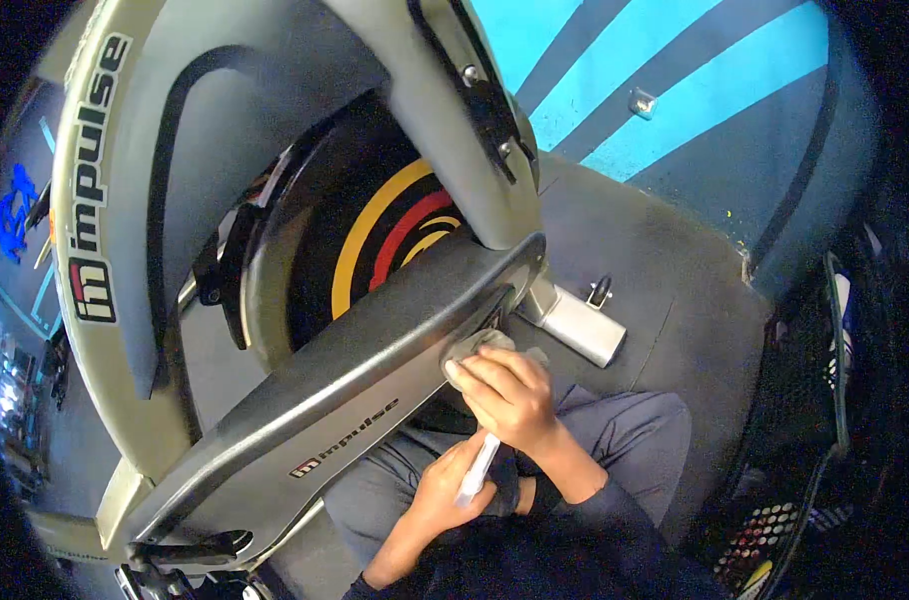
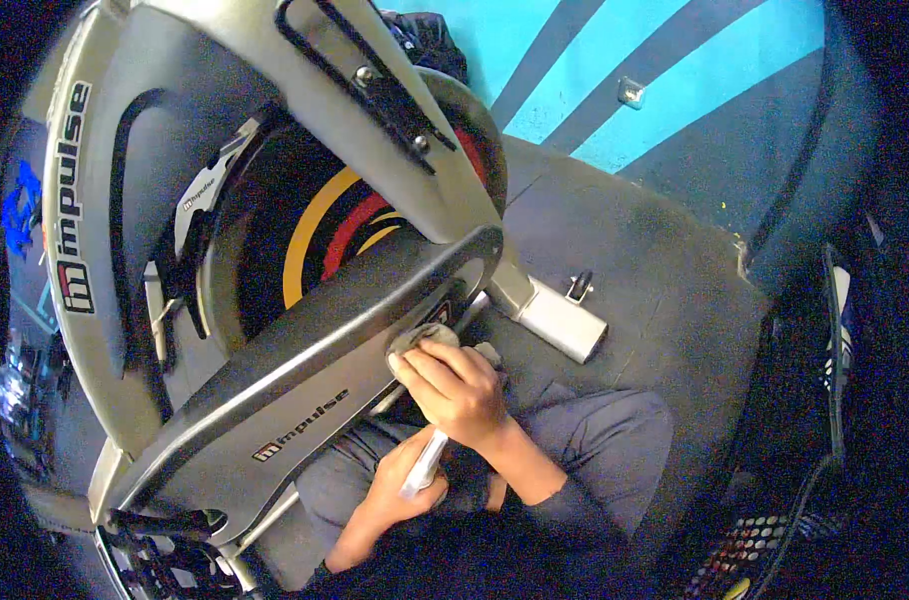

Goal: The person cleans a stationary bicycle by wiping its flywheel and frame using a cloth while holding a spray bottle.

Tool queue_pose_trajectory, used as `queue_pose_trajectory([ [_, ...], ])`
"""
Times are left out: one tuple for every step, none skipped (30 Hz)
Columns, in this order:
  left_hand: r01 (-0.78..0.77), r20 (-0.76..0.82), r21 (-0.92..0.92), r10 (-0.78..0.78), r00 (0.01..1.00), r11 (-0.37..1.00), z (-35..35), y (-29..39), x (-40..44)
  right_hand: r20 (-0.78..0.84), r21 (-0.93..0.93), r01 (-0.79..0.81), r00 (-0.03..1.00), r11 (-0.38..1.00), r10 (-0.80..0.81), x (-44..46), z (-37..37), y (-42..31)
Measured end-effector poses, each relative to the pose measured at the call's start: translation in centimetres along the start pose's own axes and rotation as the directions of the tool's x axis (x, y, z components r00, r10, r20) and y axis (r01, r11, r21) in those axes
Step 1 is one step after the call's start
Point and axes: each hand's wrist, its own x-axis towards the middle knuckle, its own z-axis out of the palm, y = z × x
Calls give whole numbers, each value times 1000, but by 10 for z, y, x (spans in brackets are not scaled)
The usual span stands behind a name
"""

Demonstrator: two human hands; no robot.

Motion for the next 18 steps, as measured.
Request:
queue_pose_trajectory([
  [6,6,9,-6,1000,1000,0,1,1,18,8,30,999,1000,-30,0,-1,2],
  [3,12,13,-3,1000,1000,0,1,1,36,19,61,997,998,-62,-1,-2,4],
  [1,8,-6,-1,1000,1000,2,1,1,45,30,69,996,997,-71,-1,-2,6],
  [0,2,-23,0,1000,1000,2,1,0,42,33,68,997,997,-70,-3,-2,8],
  [0,1,-19,0,1000,1000,2,3,-1,102,66,63,992,996,-69,-7,-3,11],
  [6,5,-14,-6,1000,1000,1,5,0,159,95,57,985,994,-71,-9,-5,13],
  [10,10,-8,-10,1000,1000,0,7,1,218,114,44,974,992,-68,-8,-12,15],
  [6,11,-5,-6,1000,1000,0,7,0,213,112,45,975,993,-68,-10,-15,17],
  [-16,-5,-10,16,1000,1000,1,5,-2,230,126,1,973,992,-30,-13,-18,18],
  [-39,-22,-13,39,999,999,1,4,-2,245,140,-43,970,989,7,-13,-20,19],
  [-45,-22,-7,45,999,999,0,4,-2,184,162,-61,982,985,30,-12,-23,18],
  [-35,-20,-5,35,999,999,0,4,-2,181,163,-58,983,985,28,-5,-27,15],
  [-19,-13,-5,19,1000,1000,1,4,-4,97,164,-52,995,985,36,5,-33,9],
  [-16,-7,-5,16,1000,1000,1,4,-5,12,162,-47,999,986,46,13,-35,4],
  [-18,-14,-10,18,1000,1000,2,3,-5,35,127,-24,999,992,19,17,-33,1],
  [-20,-21,-16,20,1000,1000,2,3,-4,66,102,-16,998,995,10,19,-26,-1],
  [-26,-19,-15,25,1000,1000,2,3,-3,49,98,1,999,995,-6,15,-14,1],
  [-12,-11,-25,12,1000,1000,1,4,-3,32,95,22,999,995,-25,14,-7,2],
])
